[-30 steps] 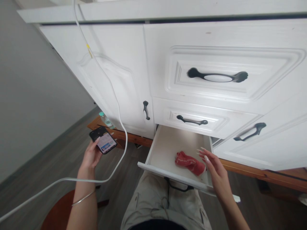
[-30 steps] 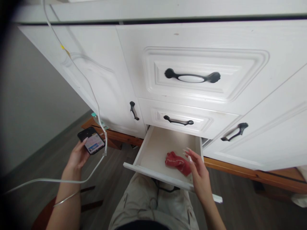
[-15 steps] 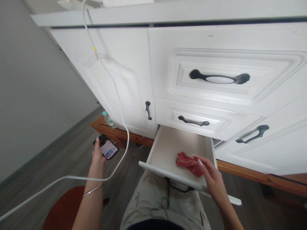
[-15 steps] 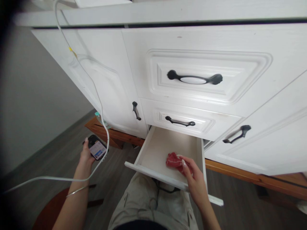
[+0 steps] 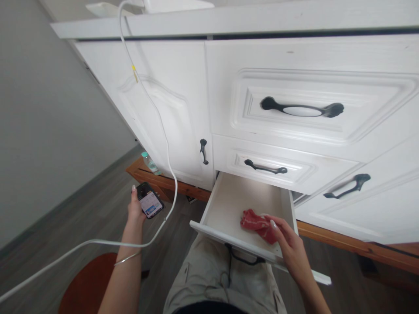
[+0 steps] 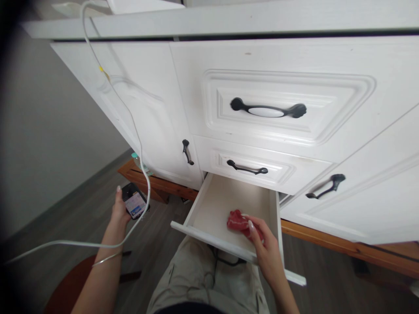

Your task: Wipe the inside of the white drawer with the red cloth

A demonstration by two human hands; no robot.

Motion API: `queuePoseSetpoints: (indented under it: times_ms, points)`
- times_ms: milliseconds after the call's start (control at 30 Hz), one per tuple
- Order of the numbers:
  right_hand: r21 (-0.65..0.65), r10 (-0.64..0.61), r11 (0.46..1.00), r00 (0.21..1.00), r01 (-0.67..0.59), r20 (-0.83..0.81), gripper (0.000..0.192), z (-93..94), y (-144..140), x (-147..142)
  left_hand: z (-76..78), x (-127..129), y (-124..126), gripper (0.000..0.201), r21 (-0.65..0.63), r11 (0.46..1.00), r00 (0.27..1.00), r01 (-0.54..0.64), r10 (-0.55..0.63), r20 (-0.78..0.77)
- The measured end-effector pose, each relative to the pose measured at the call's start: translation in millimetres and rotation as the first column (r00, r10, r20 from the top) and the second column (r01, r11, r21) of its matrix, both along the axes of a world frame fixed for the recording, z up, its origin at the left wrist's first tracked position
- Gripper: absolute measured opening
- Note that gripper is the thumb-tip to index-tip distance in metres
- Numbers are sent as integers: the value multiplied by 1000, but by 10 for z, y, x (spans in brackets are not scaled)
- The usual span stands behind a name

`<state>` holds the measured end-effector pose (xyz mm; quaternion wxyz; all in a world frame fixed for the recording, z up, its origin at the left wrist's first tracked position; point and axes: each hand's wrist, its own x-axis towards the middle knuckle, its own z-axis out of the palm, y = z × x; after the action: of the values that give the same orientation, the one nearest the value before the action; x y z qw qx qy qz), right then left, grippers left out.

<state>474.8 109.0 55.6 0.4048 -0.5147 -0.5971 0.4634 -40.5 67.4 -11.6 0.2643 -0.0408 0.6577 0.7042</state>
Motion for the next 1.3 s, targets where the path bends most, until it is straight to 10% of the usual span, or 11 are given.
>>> queuePoseSetpoints:
  times_ms: [233, 1300]
  points:
    - [0, 3, 1000, 1000, -3, 2, 37, -28, -10, 28, -82, -68, -5, 43, -204, 971, 992, -127, 121, -44]
    - [-31, -11, 999, 1000, 11, -6, 45, -32, 6, 34, -263, -52, -34, 48, -201, 978, 996, -57, 42, -76]
